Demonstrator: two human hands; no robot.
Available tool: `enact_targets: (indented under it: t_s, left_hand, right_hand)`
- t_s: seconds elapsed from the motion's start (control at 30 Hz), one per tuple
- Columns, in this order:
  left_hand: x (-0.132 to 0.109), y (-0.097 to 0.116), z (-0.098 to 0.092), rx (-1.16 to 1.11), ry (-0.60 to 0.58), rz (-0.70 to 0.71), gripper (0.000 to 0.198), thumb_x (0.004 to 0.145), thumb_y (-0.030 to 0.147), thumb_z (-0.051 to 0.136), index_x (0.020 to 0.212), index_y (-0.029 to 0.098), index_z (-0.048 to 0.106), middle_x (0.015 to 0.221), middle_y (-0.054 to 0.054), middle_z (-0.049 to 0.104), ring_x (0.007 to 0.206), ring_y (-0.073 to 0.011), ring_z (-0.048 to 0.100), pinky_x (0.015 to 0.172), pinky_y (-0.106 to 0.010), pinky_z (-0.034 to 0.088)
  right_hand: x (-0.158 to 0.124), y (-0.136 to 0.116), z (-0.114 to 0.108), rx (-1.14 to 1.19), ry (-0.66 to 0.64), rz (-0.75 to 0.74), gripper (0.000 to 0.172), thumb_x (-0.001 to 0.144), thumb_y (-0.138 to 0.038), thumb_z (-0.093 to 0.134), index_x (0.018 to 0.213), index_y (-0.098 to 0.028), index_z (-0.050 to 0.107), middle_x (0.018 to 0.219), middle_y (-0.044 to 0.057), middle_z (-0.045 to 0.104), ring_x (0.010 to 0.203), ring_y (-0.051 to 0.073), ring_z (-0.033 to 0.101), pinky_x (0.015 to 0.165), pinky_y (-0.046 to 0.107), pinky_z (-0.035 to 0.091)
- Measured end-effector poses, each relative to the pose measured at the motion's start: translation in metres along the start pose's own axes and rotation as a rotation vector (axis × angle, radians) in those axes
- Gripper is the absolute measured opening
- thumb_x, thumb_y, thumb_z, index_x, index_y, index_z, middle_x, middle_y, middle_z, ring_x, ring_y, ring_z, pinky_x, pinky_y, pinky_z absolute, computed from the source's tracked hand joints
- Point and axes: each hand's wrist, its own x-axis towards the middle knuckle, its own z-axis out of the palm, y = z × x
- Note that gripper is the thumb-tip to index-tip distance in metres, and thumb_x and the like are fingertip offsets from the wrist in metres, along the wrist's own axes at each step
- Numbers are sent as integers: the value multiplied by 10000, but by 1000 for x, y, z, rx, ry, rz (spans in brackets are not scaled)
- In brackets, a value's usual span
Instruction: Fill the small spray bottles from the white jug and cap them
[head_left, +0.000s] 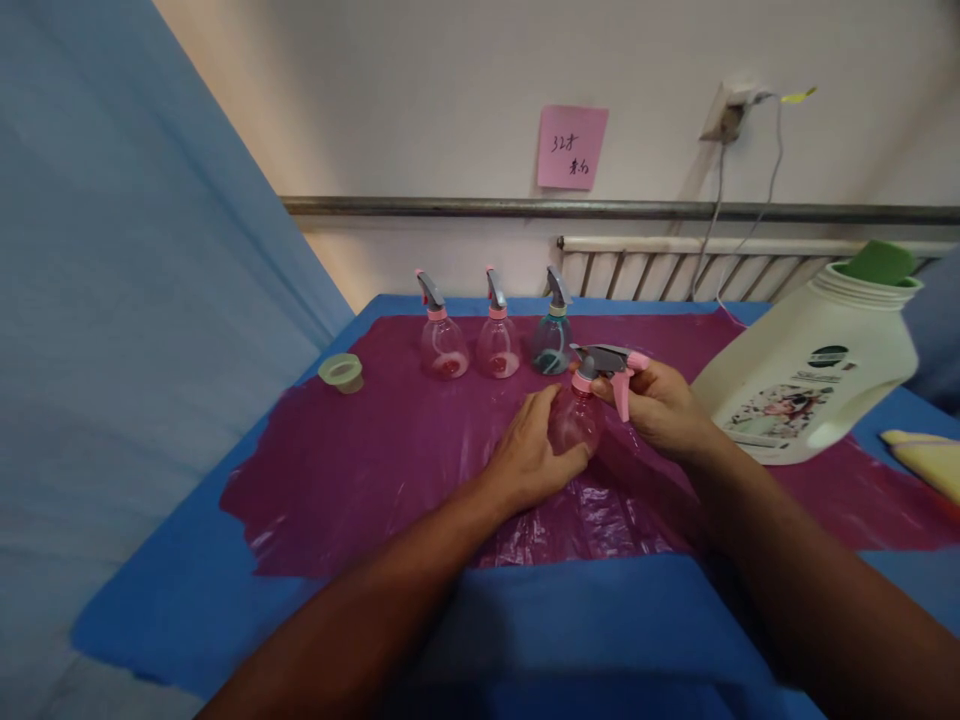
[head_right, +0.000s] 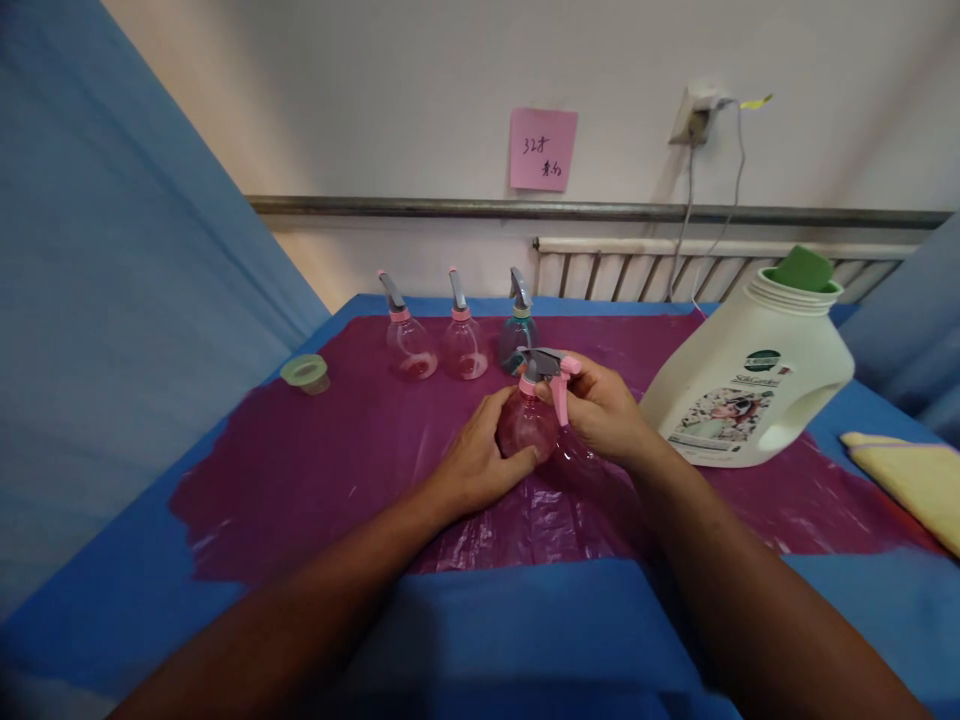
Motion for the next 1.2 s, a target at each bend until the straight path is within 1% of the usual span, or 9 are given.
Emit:
enact_targets:
  t_s: [0.3,0.47,0.6,0.7,0.83,0.93,1.03,1.1,1.2]
  left_hand:
    - [0,1,0,-21,4,4,775,904,371,873,1591,269,529,1574,-133,653,1459,-360,651,1246,-551,539]
    - [-1,3,0,-9,20,10,735,890,347,884,1539,253,551,1546,-130,664,1427,-356,670,1230,-549,554]
    - [0,0,3,-45,31,8,759,903,368,871,1567,256,519,1580,-145,650,1422,-360,679,1217,-573,562]
    - [2,-6,6,-76,26,114,854,923,331,844,1670,283,432,1627,-138,629,1462,-350,663,1248,-572,551]
    - [3,-14,5,-10,17,279,881,968,306,800,1742,270,380,1775,-171,484,1649,-371,493,1364,-595,436]
    - [3,-19,5,5,12,297,922,981,319,810,1772,287,338,1820,-169,432,1680,-372,454,1375,-609,419]
    - [4,-20,5,5,7,295,935,984,321,811,1781,288,325,1804,-168,459,1661,-368,483,1367,-604,434]
    - [4,-20,5,5,12,299,926,994,329,798,1786,277,322,1808,-175,450,1663,-370,480,1370,-601,431]
    - [5,-19,5,18,23,312,911,1009,347,781,1791,289,316,1842,-165,400,1698,-379,426,1390,-619,399]
  right_hand:
    - [-5,-5,-4,-152,-59,-112,428,875,-449,945,1247,-264,838,1208,69,847,1074,239,779,923,364,643]
    - [-6,6,-2,-214,29,-146,431,889,-420,938,1277,-276,820,1261,59,840,1169,240,771,1025,380,623]
    - [-4,18,6,-157,124,-199,492,853,-436,971,1289,-275,810,1246,53,845,1128,227,777,1075,410,613]
    - [-2,23,13,-155,154,-211,420,865,-432,960,1231,-280,822,1223,53,847,1119,237,780,1103,443,603]
    - [-1,24,24,-98,173,-168,462,834,-405,975,1245,-270,814,1259,76,844,1161,275,782,1159,518,583]
    - [-1,27,31,-27,227,-134,485,784,-414,1001,1198,-250,810,1224,84,849,1142,287,788,1144,533,594]
    - [-1,28,29,-27,230,-110,463,772,-441,1005,1133,-236,801,1194,87,852,1117,287,795,1133,533,607]
    - [-1,26,23,-37,196,-120,561,779,-437,1002,1259,-254,778,1266,89,841,1167,288,791,1155,533,604]
    - [-4,22,10,-37,139,-191,751,859,-433,944,1543,-320,654,1452,92,780,1323,288,750,1210,533,585]
